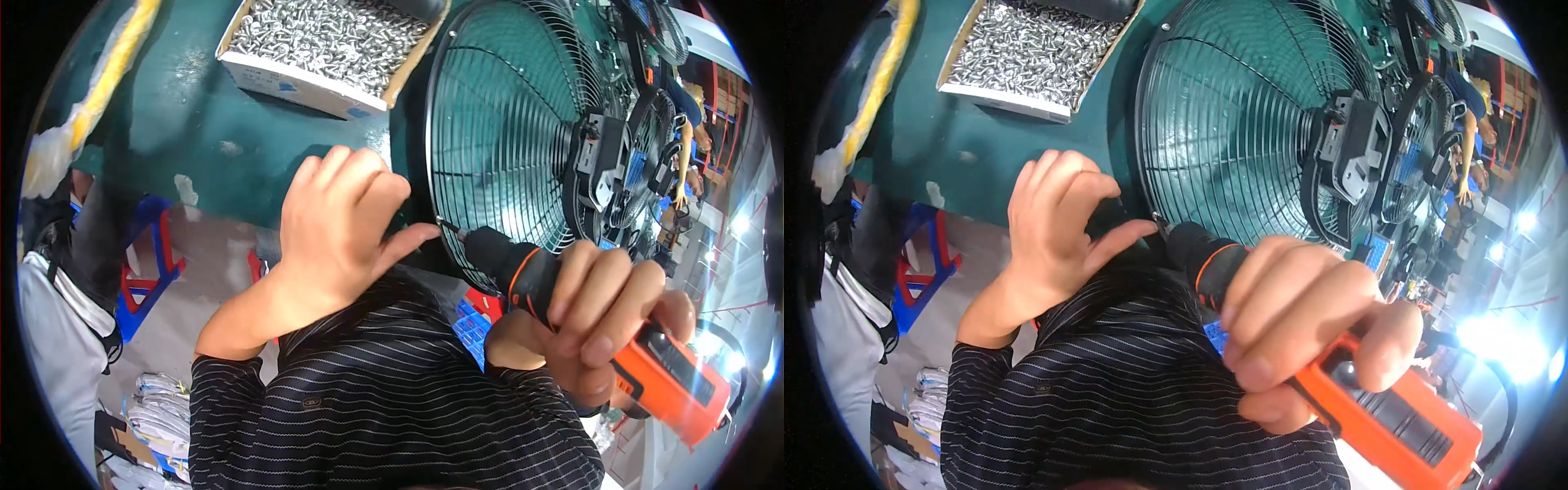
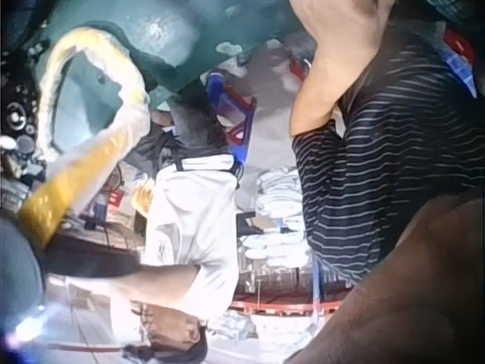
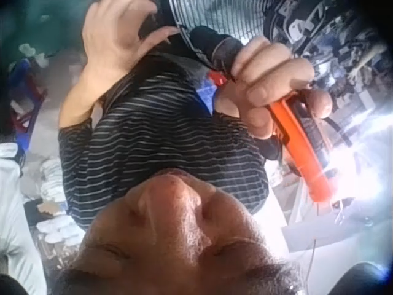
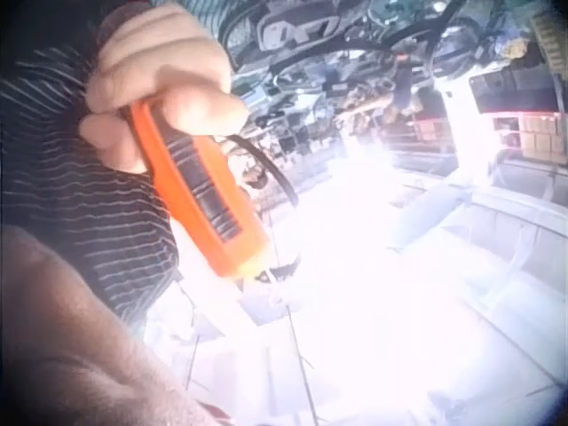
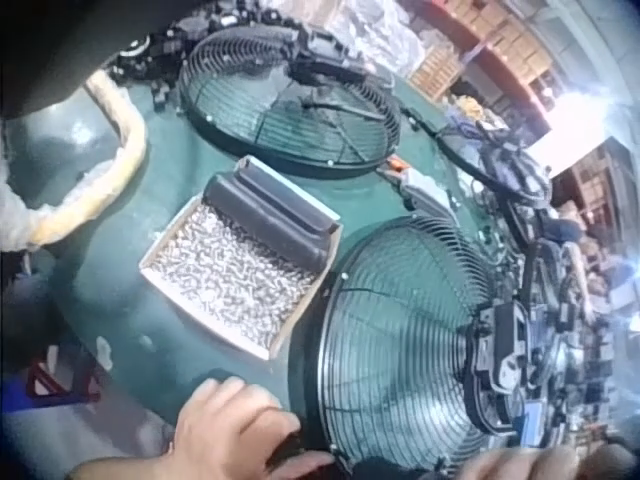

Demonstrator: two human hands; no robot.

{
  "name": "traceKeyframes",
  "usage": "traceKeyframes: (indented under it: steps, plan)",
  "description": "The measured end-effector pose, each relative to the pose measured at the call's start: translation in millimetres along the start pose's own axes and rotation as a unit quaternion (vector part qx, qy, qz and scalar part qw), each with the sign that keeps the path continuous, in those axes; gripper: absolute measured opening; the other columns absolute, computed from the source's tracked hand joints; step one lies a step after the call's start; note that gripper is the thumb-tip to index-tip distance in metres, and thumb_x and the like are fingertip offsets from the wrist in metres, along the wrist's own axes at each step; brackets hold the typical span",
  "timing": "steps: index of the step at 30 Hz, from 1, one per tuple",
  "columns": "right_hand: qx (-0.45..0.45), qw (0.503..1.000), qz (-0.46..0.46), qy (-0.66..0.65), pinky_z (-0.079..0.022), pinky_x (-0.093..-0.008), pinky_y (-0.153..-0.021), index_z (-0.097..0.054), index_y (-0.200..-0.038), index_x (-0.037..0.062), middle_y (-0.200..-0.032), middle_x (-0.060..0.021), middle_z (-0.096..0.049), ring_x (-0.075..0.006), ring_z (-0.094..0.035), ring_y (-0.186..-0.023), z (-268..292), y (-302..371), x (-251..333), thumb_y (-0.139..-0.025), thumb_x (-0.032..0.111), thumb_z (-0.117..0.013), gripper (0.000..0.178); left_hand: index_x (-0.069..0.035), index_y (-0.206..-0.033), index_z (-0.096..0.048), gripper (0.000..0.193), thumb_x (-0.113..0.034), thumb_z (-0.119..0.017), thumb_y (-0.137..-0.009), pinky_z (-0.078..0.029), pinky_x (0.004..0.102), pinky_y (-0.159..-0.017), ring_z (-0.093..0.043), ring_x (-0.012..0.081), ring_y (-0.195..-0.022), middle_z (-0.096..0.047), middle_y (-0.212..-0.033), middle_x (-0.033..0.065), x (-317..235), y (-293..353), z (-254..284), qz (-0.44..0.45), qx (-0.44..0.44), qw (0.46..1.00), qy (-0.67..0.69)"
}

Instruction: Assembling the protective guards and central components of industrial fans.

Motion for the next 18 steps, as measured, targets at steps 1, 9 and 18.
traceKeyframes:
  steps: [1, 9, 18]
  plan:
    - [-0.015, 0.999, 0.018, -0.026, -0.05, -0.028, -0.067, -0.058, -0.136, 0.0021, -0.086, -0.0042, -0.063, -0.0134, -0.06, -0.069, 4.0, 5.2, 9.2, -0.085, 0.003, -0.081, 0.056, -0.01, -0.094, -0.063, 0.045, -0.026, -0.092, -0.063, -0.041, 0.0409, -0.07, -0.057, 0.0288, -0.084, -0.058, -0.095, 0.0066, -1.5, -0.2, 0.5, -0.012, -0.001, 1.0, -0.012]
    - [-0.221, 0.954, 0.118, -0.162, -0.047, -0.0262, -0.066, -0.058, -0.124, 0.0028, -0.085, -0.0008, -0.058, -0.0104, -0.057, -0.069, 99.5, 87.4, 120.4, -0.089, 0.003, -0.077, 0.039, -0.008, -0.11, -0.069, 0.049, -0.027, -0.089, -0.07, -0.05, 0.0441, -0.086, -0.064, 0.0331, -0.105, -0.066, -0.116, 0.0112, -72.4, -12.6, 4.6, -0.176, 0.004, 0.984, 0.004]
    - [-0.367, 0.906, 0.129, -0.168, -0.045, -0.029, -0.073, -0.05, -0.13, 0.0016, -0.091, -0.0032, -0.05, -0.0113, -0.048, -0.076, 190.7, 267.4, 162.5, -0.095, 0.008, -0.07, 0.041, -0.009, -0.118, -0.067, 0.044, -0.025, -0.082, -0.08, -0.053, 0.0484, -0.074, -0.071, 0.033, -0.093, -0.072, -0.096, 0.0117, -198.5, -26.3, -132.2, -0.328, 0.356, 0.875, -0.025]
Point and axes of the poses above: each hand's wrist, its own y-axis away from the middle knuckle, its own z-axis out of the back of the hand, x = y × z, the point moved 8 cm from there along -y, towards the middle knuckle
